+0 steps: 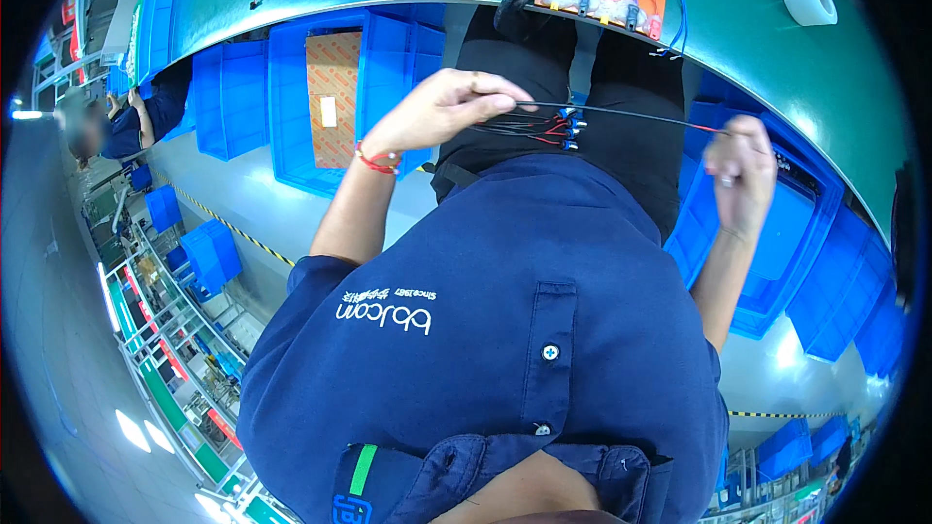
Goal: Testing electronic cable harnesses by plugging them into a testing device.
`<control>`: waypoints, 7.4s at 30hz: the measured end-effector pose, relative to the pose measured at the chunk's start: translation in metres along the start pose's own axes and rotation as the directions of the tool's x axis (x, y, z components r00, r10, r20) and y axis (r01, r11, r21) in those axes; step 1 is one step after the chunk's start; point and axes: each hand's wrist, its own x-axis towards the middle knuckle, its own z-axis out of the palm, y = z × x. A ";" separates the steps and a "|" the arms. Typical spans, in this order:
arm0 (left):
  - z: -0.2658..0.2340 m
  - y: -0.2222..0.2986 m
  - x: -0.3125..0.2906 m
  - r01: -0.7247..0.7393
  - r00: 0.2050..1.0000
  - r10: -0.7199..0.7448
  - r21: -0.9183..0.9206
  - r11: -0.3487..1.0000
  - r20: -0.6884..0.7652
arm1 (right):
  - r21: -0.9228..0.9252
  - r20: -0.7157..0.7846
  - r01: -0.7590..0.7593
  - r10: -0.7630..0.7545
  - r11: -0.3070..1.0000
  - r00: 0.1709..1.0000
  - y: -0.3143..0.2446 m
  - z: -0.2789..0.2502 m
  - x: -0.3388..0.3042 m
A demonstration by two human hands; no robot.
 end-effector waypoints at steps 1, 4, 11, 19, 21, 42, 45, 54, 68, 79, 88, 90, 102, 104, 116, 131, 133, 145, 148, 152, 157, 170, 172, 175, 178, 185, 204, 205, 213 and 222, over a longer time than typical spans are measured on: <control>-0.009 0.002 -0.004 0.077 0.997 -0.077 0.012 0.997 -0.002 | 0.128 -0.060 0.071 -0.064 0.989 0.996 -0.010 -0.016 -0.002; -0.029 -0.011 -0.012 0.044 0.994 -0.043 0.018 0.999 -0.098 | 0.437 -0.251 0.236 -0.134 0.868 0.959 -0.043 -0.064 -0.010; -0.016 -0.025 -0.003 -0.263 0.965 0.171 -0.665 0.699 -0.201 | 0.269 -0.796 0.470 -0.081 0.840 0.600 -0.050 -0.071 -0.008; 0.042 0.009 0.043 -0.307 0.949 0.160 -0.683 0.662 -0.272 | 0.622 -0.399 0.324 -0.068 0.713 0.915 -0.049 -0.169 -0.036; 0.053 0.011 0.052 -0.229 0.973 0.143 -0.659 0.716 -0.183 | 0.507 -0.511 0.355 -0.058 0.785 0.858 -0.056 -0.138 -0.035; 0.096 0.025 0.095 -0.121 0.987 0.010 -0.690 0.714 -0.162 | 0.070 -0.234 0.261 -0.239 0.963 0.943 -0.005 -0.018 0.017; 0.103 0.027 0.097 -0.187 0.957 0.008 -0.597 0.780 -0.289 | 0.066 -0.244 0.266 -0.243 0.962 0.939 -0.006 -0.015 0.017; 0.110 0.025 0.108 -0.274 0.874 0.079 -0.351 0.896 -0.479 | 0.018 -0.301 0.290 -0.271 0.957 0.914 -0.006 -0.009 0.017; 0.088 0.035 0.106 -0.137 0.984 0.051 -0.543 0.829 -0.171 | 0.018 -0.375 0.411 -0.375 0.912 0.848 -0.020 -0.028 0.012; 0.099 0.037 0.112 -0.140 0.980 0.016 -0.638 0.757 -0.197 | -0.131 -0.335 0.538 -0.548 0.833 0.767 -0.060 -0.079 -0.014; 0.072 0.046 0.054 -0.121 0.992 0.093 -0.494 0.861 -0.081 | -0.145 -0.280 0.568 -0.584 0.810 0.762 -0.090 -0.066 -0.006; 0.044 0.049 0.034 -0.277 0.945 0.176 -0.393 0.877 -0.275 | -0.128 -0.285 0.569 -0.580 0.812 0.763 -0.092 -0.039 0.010; -0.232 0.042 -0.030 -0.784 0.341 0.410 -0.014 0.621 -0.846 | 0.875 0.472 -0.254 -0.614 0.412 0.632 -0.007 0.201 0.191; -0.231 0.049 -0.024 -0.651 0.212 0.183 0.001 0.759 -0.960 | 0.697 0.478 -0.088 -0.371 0.711 0.796 -0.012 0.220 0.198; -0.028 -0.019 0.004 -0.138 0.971 0.195 0.336 0.932 -0.140 | -0.325 0.271 0.592 -0.527 0.738 0.806 0.011 0.240 0.227; 0.021 -0.035 0.019 -0.182 0.977 0.197 0.173 0.968 -0.079 | -0.626 0.607 0.609 -0.185 0.487 0.773 0.046 0.149 0.052; 0.013 -0.021 0.016 -0.068 0.997 0.070 0.052 0.996 -0.035 | -0.679 0.470 0.271 0.120 0.683 0.874 0.056 0.120 0.032; -0.007 0.015 0.020 -0.119 0.989 0.130 0.148 0.982 -0.069 | 0.678 -0.087 0.183 -0.169 0.712 0.982 -0.044 -0.069 -0.022; 0.000 0.015 0.025 -0.129 0.987 0.142 0.153 0.980 -0.079 | 0.430 -0.552 0.526 -0.247 0.734 0.796 -0.067 -0.068 -0.018; 0.005 -0.013 0.032 -0.079 0.995 0.054 0.370 0.926 0.079 | 0.467 -0.426 0.412 -0.209 0.782 0.880 -0.058 -0.114 -0.031; -0.002 -0.072 0.027 0.233 0.963 -0.262 0.312 0.921 0.054 | 0.466 -0.245 0.062 0.062 0.883 0.967 -0.008 -0.086 -0.010; 0.000 -0.076 0.038 0.375 0.927 -0.375 0.003 0.927 0.020 | 0.349 -0.342 -0.038 0.165 0.936 0.925 0.025 -0.075 -0.005; 0.004 -0.077 0.037 0.356 0.934 -0.357 0.029 0.934 0.034 | 0.331 -0.350 -0.048 0.170 0.942 0.921 0.023 -0.073 -0.008; 0.015 -0.073 0.034 0.200 0.972 -0.194 0.035 0.979 -0.131 | 0.371 -0.301 -0.030 0.151 0.928 0.942 0.020 -0.072 -0.008; 0.026 -0.051 0.035 -0.034 0.951 0.004 -0.091 0.995 -0.310 | 0.439 -0.250 0.039 0.081 0.898 0.965 0.018 -0.102 -0.015; 0.049 -0.002 0.037 -0.393 0.875 0.333 -0.114 0.912 -0.351 | 0.268 -0.493 0.155 -0.003 0.951 0.870 -0.002 -0.089 -0.009; 0.090 0.026 0.091 -0.096 0.995 0.047 -0.679 0.728 -0.091 | 0.300 -0.348 0.204 -0.092 0.932 0.933 -0.004 -0.106 -0.020; 0.092 0.026 0.093 -0.092 0.994 0.030 -0.693 0.715 -0.101 | 0.302 -0.350 0.207 -0.094 0.930 0.932 -0.004 -0.107 -0.020; 0.101 0.033 0.096 -0.158 0.967 0.050 -0.429 0.889 -0.251 | 0.364 -0.373 0.213 -0.067 0.907 0.925 0.001 -0.106 -0.022; 0.090 0.030 0.103 -0.188 0.972 0.116 -0.384 0.904 -0.203 | 0.386 -0.374 0.214 -0.060 0.897 0.926 0.011 -0.107 -0.024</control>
